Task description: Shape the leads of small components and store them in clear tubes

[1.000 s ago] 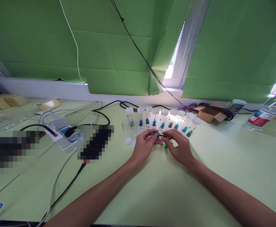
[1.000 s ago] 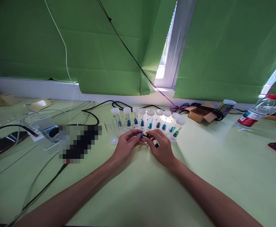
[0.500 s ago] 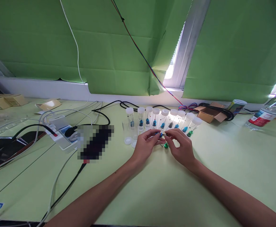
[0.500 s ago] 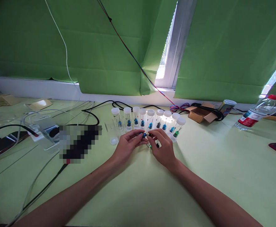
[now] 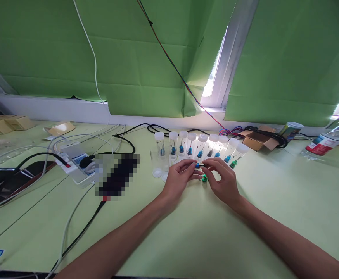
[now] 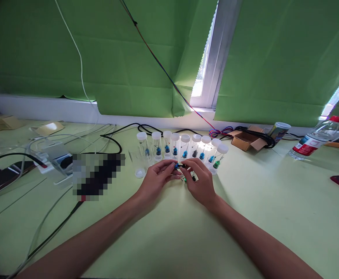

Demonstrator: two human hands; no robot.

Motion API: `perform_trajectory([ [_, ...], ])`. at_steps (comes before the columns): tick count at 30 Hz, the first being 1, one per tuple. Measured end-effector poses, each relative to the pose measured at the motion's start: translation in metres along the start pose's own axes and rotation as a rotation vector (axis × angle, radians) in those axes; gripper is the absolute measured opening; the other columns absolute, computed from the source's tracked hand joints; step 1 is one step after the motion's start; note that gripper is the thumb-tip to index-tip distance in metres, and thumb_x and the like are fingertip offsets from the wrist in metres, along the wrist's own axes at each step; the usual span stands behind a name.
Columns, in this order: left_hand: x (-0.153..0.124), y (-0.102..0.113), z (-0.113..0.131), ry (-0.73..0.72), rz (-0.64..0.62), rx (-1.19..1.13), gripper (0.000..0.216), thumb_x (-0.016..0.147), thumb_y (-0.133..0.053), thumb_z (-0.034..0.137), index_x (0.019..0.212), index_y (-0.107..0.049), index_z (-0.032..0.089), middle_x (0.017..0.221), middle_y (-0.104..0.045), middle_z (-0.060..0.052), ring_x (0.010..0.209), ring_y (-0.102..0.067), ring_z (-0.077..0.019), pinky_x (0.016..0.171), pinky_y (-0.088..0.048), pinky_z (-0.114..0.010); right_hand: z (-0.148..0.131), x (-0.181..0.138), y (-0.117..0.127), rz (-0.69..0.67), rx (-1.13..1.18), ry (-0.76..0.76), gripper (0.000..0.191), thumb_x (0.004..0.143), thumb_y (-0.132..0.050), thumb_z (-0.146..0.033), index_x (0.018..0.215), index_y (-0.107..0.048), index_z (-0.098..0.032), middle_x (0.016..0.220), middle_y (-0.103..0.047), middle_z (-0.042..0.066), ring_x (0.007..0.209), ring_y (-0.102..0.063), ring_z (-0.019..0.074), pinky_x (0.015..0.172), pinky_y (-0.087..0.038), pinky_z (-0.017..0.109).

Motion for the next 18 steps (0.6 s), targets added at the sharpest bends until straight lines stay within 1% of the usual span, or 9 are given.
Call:
perform_trajectory([
  [5, 0.0000, -0.0011, 0.0012, -0.023, -0.009, 0.017, 0.027, 0.077, -0.074, 0.034, 0.095, -0.068, 0.014, 0.088, -0.068, -0.005, 0.075, -0.068, -0.0154, 0.078, -0.058, -0.034, 0.0033, -0.0005, 0.0000, 0.000, -0.007, -0.020, 0.012, 0.091, -0.055, -0.017, 0.099, -0.064, -0.021, 0.089, -0.063, 0.005, 0.074, -0.060, 0.0155, 0.065, -0.054, 0.030],
  [18, -0.0018, -0.0021, 0.0026, -0.039, -0.021, 0.059, 0.027, 0.077, -0.072, 0.034, 0.096, -0.068, 0.016, 0.095, -0.067, -0.006, 0.078, -0.069, -0.0174, 0.077, -0.059, -0.037, 0.0059, -0.0004, 0.0019, 0.012, -0.016, -0.042, 0.011, 0.092, -0.056, -0.017, 0.098, -0.065, -0.020, 0.088, -0.064, 0.005, 0.075, -0.060, 0.0153, 0.063, -0.053, 0.029],
])
Point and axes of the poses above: each hand's wrist, its own x-axis towards the middle knuckle, its own y-axis out of the back of the hand, z = x × y, the point moved 8 cm from there along x, towards the middle knuckle
